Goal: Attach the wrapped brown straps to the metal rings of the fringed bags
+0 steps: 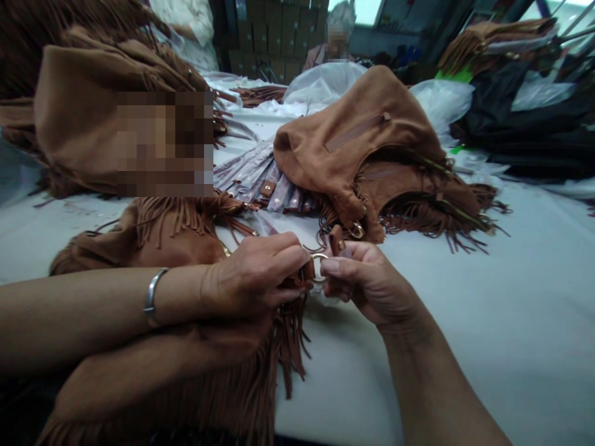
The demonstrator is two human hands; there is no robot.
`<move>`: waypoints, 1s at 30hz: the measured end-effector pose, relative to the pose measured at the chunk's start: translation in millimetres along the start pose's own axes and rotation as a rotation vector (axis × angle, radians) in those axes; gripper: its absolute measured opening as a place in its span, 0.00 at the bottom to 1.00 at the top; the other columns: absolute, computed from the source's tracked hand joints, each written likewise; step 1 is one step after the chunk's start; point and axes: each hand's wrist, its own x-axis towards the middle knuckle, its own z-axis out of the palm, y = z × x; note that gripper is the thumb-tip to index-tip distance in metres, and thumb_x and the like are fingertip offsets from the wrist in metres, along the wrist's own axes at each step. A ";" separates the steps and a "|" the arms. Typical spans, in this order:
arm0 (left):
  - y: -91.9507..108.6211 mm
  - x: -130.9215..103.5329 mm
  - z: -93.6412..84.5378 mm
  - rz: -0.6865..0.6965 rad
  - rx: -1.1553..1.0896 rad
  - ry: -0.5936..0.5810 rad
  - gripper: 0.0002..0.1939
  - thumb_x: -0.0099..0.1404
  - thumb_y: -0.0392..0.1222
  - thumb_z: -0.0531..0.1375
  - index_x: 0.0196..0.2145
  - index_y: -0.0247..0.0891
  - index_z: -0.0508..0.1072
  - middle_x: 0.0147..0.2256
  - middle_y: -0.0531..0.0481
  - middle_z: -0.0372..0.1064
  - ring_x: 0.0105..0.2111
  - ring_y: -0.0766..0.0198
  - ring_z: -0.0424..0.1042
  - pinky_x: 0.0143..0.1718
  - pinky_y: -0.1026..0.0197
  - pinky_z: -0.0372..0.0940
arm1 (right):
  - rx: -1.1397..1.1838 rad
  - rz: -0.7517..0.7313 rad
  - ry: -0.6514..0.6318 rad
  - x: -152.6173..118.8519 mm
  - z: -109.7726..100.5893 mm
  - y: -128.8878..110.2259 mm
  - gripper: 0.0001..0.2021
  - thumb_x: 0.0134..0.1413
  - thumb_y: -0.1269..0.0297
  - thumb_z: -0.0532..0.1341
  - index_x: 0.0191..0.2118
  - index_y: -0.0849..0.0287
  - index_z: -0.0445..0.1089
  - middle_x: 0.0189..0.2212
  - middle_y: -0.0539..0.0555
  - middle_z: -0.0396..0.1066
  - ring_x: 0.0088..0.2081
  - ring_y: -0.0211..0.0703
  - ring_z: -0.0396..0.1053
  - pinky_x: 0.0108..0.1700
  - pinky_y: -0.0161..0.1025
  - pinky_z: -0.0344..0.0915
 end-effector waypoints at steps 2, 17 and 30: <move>-1.1 -1.5 1.0 0.048 -0.017 0.005 0.07 0.64 0.41 0.53 0.40 0.38 0.62 0.35 0.51 0.64 0.32 0.66 0.63 0.28 0.64 0.58 | 0.022 -0.005 -0.028 0.1 0.7 -0.7 0.13 0.29 0.61 0.72 0.19 0.61 0.70 0.14 0.47 0.61 0.13 0.28 0.52 0.13 0.29 0.51; 1.7 0.5 2.2 -0.001 -0.048 0.057 0.08 0.66 0.44 0.53 0.36 0.36 0.64 0.34 0.50 0.64 0.31 0.67 0.64 0.27 0.64 0.58 | 0.011 -0.013 -0.115 -0.4 -11.9 2.8 0.14 0.36 0.55 0.72 0.18 0.60 0.72 0.09 0.45 0.51 0.13 0.30 0.50 0.15 0.30 0.50; 0.0 1.4 9.2 -0.114 -0.246 0.123 0.26 0.60 0.46 0.60 0.51 0.31 0.59 0.45 0.42 0.68 0.42 0.59 0.70 0.37 0.60 0.67 | -0.006 -0.149 -0.085 -2.5 2.4 8.4 0.15 0.45 0.54 0.69 0.22 0.59 0.68 0.13 0.45 0.55 0.15 0.30 0.52 0.16 0.29 0.52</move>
